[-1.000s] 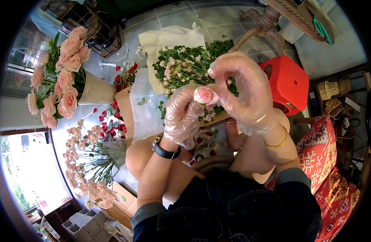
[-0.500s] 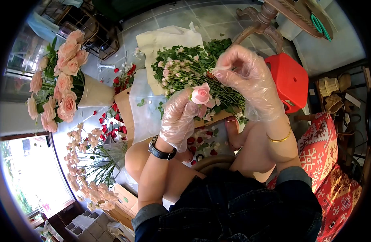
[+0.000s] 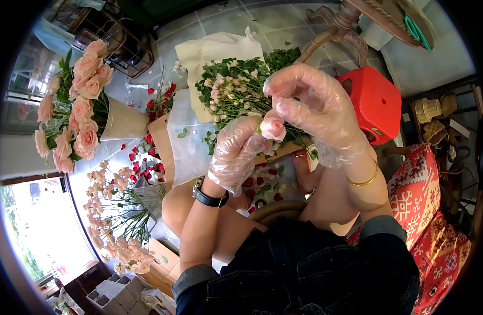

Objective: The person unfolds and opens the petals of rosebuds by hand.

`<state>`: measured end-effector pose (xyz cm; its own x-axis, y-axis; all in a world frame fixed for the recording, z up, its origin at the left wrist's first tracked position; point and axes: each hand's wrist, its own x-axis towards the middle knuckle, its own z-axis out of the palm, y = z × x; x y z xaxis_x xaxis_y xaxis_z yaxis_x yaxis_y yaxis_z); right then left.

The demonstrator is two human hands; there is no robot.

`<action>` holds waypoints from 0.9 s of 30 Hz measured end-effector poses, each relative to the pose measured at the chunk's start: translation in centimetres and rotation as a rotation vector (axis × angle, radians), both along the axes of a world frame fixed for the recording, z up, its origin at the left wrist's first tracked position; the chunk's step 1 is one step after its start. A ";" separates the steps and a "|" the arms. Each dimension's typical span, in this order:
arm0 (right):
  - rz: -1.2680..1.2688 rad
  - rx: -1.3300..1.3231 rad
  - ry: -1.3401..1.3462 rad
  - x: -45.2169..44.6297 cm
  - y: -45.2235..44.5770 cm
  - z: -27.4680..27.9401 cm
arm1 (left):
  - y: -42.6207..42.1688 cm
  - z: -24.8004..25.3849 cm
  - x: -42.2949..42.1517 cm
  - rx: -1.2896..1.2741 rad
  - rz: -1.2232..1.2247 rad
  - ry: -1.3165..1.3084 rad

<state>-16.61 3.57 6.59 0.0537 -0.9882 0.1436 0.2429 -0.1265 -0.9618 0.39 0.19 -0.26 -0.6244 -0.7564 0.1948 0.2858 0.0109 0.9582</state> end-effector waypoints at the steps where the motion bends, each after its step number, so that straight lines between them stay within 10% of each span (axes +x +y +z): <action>1: -0.032 -0.043 0.048 -0.1 -0.1 -0.2 | -0.1 -0.2 0.0 -0.049 0.003 -0.042; 14: -0.267 -0.604 0.848 -1.0 -0.9 0.2 | 0.0 0.1 0.5 0.112 -0.065 -0.082; 20: 0.043 -0.259 0.578 -1.5 -0.8 -0.9 | -0.1 0.1 0.4 -0.076 -0.057 -0.027; 27: -0.223 0.019 0.441 -1.2 -0.9 -1.6 | -0.9 -1.4 0.3 -0.211 0.170 0.037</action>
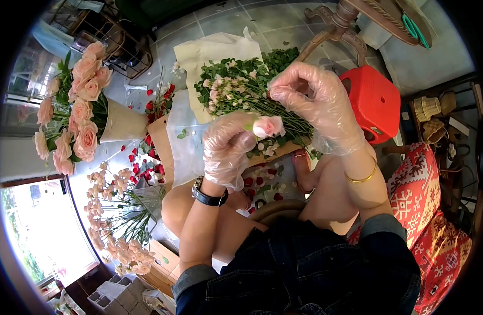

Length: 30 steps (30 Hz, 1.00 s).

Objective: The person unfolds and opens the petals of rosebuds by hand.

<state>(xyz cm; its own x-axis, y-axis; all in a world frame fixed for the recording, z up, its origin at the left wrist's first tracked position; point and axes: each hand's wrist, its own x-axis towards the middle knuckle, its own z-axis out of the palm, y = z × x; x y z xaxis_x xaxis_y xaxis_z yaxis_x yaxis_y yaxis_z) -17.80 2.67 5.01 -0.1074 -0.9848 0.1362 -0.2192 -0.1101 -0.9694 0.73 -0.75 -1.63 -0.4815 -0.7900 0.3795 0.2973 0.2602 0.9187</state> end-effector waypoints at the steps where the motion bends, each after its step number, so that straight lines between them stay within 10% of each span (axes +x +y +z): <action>1: -0.011 -0.112 0.114 0.2 -0.1 0.3 | -0.1 0.1 0.0 0.009 0.048 -0.004; 13: 0.232 -0.293 0.018 1.3 0.2 1.1 | -0.2 0.8 0.1 0.110 0.144 -0.026; 30: 0.395 0.118 -0.334 0.5 0.5 0.5 | -1.3 2.0 0.2 -0.530 0.121 -0.283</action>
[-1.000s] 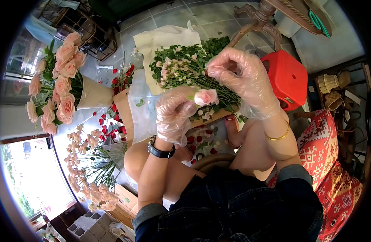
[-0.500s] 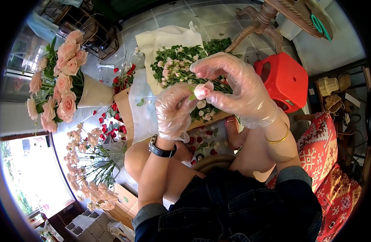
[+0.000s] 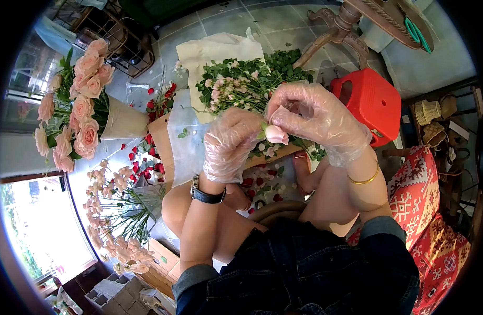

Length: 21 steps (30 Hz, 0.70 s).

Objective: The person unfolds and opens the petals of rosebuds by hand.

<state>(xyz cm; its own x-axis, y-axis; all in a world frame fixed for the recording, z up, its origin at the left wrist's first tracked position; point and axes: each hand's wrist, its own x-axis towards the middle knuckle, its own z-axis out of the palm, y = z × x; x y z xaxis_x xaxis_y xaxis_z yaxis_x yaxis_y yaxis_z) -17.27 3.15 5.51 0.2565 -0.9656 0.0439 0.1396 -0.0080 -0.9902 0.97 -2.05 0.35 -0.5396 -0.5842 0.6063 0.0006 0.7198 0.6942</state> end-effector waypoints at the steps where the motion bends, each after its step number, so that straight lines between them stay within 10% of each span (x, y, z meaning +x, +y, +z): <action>1: 0.000 0.001 0.000 -0.1 -0.1 -0.1 | 0.0 0.0 0.0 0.001 0.000 0.000; 16: -0.077 0.222 -0.153 0.6 0.2 0.3 | 0.1 -0.8 0.1 -0.061 -0.060 0.076; 21: -0.298 -0.251 0.123 0.6 -0.2 -0.2 | 0.4 -2.4 0.3 0.284 0.122 0.270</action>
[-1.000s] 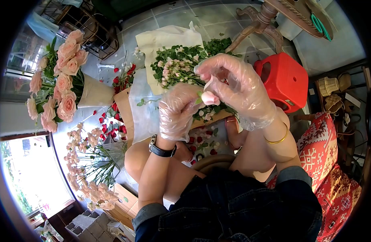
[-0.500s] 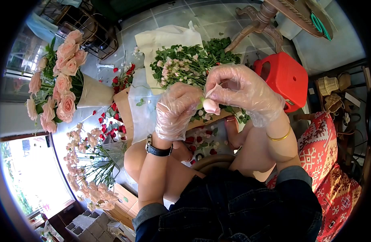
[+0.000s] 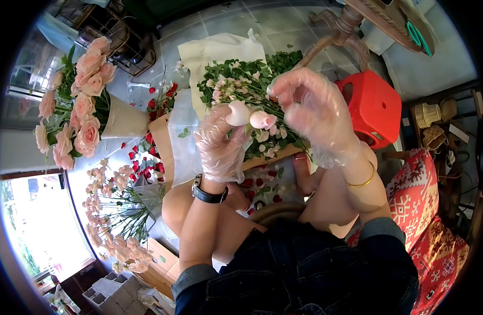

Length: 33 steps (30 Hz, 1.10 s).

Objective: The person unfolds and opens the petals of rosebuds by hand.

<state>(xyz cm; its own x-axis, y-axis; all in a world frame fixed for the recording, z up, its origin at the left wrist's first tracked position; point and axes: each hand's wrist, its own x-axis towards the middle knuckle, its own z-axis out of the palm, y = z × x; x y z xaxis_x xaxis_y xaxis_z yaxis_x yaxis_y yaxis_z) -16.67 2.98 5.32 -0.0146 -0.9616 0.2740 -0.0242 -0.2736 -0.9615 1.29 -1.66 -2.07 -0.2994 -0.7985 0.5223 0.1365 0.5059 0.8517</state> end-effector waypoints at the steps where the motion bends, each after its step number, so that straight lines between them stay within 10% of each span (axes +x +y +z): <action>1: 0.025 -0.136 0.104 0.0 0.2 0.0 | 0.1 0.0 -0.2 0.058 0.101 0.040; 33: 0.257 0.424 -0.390 0.1 0.3 -0.5 | 0.0 0.8 -0.6 -0.092 -0.026 0.123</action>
<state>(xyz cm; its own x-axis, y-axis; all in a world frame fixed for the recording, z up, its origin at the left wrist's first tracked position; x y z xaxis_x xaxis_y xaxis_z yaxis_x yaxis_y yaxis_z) -16.55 3.26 4.84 0.2099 -0.9714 -0.1106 0.3655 0.1829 -0.9127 0.72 -1.65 -1.30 -0.2492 -0.7385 0.6265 0.2510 0.5756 0.7783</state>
